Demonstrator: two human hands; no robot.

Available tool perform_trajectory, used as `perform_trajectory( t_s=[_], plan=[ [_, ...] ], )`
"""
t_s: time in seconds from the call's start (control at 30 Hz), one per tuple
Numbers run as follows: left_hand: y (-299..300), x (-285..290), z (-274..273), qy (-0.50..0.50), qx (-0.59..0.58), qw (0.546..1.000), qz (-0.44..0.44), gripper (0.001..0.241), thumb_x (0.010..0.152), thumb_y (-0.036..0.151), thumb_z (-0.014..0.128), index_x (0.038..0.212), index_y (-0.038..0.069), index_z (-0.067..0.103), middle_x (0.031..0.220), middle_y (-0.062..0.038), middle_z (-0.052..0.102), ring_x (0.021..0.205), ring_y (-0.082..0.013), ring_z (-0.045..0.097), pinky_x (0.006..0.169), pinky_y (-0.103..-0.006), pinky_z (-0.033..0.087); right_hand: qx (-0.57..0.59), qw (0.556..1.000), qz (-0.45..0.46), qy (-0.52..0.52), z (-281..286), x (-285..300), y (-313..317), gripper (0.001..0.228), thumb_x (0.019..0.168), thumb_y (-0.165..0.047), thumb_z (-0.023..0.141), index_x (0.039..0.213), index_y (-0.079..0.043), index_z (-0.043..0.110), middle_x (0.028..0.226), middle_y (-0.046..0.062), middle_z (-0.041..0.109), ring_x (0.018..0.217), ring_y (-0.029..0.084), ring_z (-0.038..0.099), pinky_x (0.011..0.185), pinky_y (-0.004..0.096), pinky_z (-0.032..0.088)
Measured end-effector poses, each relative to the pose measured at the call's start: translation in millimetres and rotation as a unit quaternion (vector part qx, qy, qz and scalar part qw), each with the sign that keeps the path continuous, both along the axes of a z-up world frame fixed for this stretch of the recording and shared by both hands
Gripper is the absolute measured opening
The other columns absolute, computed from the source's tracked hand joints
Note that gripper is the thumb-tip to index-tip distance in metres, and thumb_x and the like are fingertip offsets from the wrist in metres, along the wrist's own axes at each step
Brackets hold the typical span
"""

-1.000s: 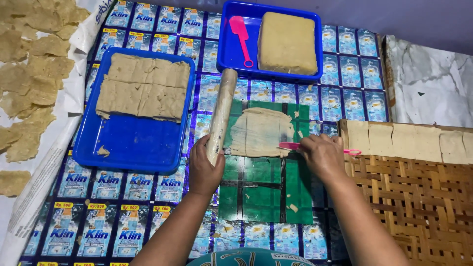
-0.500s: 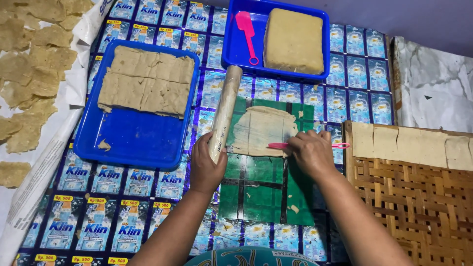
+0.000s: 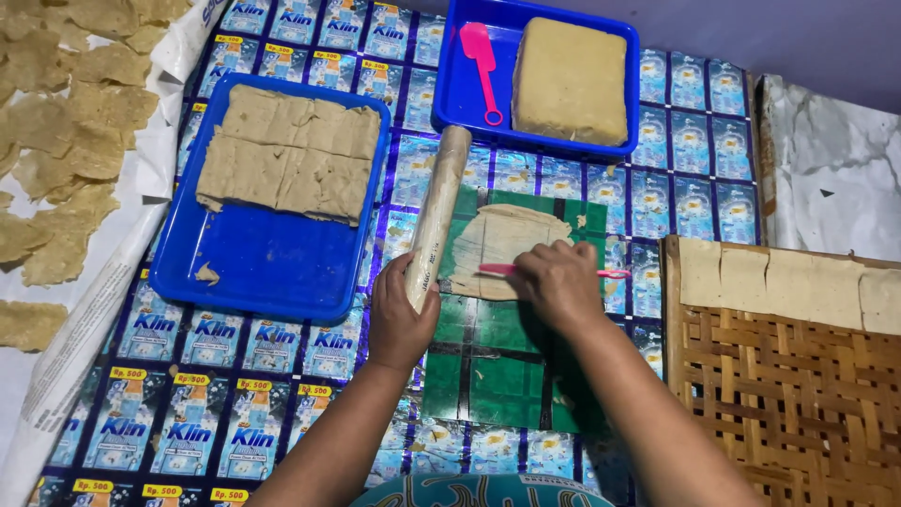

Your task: The person is flattening dough with a rolling pin and cutting it into squares using a spatula.

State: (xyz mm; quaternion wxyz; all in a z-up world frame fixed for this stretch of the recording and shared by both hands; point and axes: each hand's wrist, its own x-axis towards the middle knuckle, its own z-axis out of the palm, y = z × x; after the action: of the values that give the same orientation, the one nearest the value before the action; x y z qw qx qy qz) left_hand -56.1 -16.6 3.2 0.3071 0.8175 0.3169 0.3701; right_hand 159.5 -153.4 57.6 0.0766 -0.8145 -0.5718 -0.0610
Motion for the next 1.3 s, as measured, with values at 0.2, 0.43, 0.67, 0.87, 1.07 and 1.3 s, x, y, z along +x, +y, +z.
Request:
perform_trajectory(
  t_s=[0.2,0.43,0.67,0.87,1.07,1.3],
  plan=[
    [0.2,-0.1,1.2,-0.003,0.001,1.0,-0.002,0.049,0.086,0.016,0.071,0.13,0.001,0.055,0.128,-0.018,0.062,0.118,-0.0407,0.062,0.101,-0.0503,0.049,-0.043,0.989,-0.123,-0.074,-20.4,80.8,-47.0,0.002,0.089,-0.037,0.065,0.089,-0.038,0.063,0.086,-0.012,0.062,0.096,0.015,0.061,0.1,0.042,0.04],
    [-0.4,0.5,2.3,-0.001,0.003,1.0,-0.001,0.048,0.086,0.015,0.071,0.129,0.0,0.055,0.129,-0.019,0.062,0.119,-0.0414,0.062,0.101,-0.0509,0.049,-0.057,0.987,-0.13,-0.073,-22.4,88.7,-44.7,0.002,0.089,-0.036,0.063,0.088,-0.037,0.064,0.087,-0.013,0.065,0.098,0.015,0.063,0.101,0.044,0.04],
    [-0.5,-0.1,2.6,-0.001,-0.004,1.0,0.0,0.049,0.086,0.015,0.071,0.131,0.001,0.054,0.129,-0.018,0.062,0.119,-0.0405,0.062,0.101,-0.0495,0.049,-0.059,0.99,-0.1,-0.082,-15.9,87.1,-33.4,0.005,0.089,-0.038,0.062,0.085,-0.036,0.063,0.083,-0.011,0.062,0.097,0.015,0.062,0.101,0.044,0.04],
    [0.2,1.7,-0.1,0.003,0.001,1.0,0.005,0.05,0.086,0.017,0.072,0.131,0.002,0.055,0.129,-0.017,0.062,0.119,-0.0395,0.062,0.101,-0.049,0.05,-0.056,0.992,-0.062,-0.1,-12.6,81.0,-9.1,0.006,0.087,-0.04,0.065,0.082,-0.036,0.062,0.081,-0.014,0.06,0.096,0.013,0.06,0.101,0.043,0.038],
    [1.0,1.3,-1.0,0.001,0.003,1.0,0.004,0.051,0.086,0.015,0.072,0.131,0.001,0.055,0.129,-0.018,0.061,0.119,-0.0397,0.062,0.1,-0.0485,0.05,-0.017,0.995,-0.012,-0.099,-19.0,72.0,14.6,0.007,0.086,-0.042,0.066,0.084,-0.037,0.062,0.08,-0.012,0.059,0.094,0.013,0.059,0.097,0.043,0.038],
    [1.2,1.1,-3.0,-0.003,0.0,1.0,0.006,0.05,0.086,0.016,0.072,0.131,0.001,0.055,0.129,-0.017,0.062,0.119,-0.0393,0.062,0.101,-0.0481,0.05,0.005,0.996,0.022,-0.082,-21.7,46.8,48.8,0.008,0.084,-0.04,0.069,0.084,-0.035,0.063,0.082,-0.013,0.061,0.094,0.013,0.058,0.096,0.043,0.038]
  ],
)
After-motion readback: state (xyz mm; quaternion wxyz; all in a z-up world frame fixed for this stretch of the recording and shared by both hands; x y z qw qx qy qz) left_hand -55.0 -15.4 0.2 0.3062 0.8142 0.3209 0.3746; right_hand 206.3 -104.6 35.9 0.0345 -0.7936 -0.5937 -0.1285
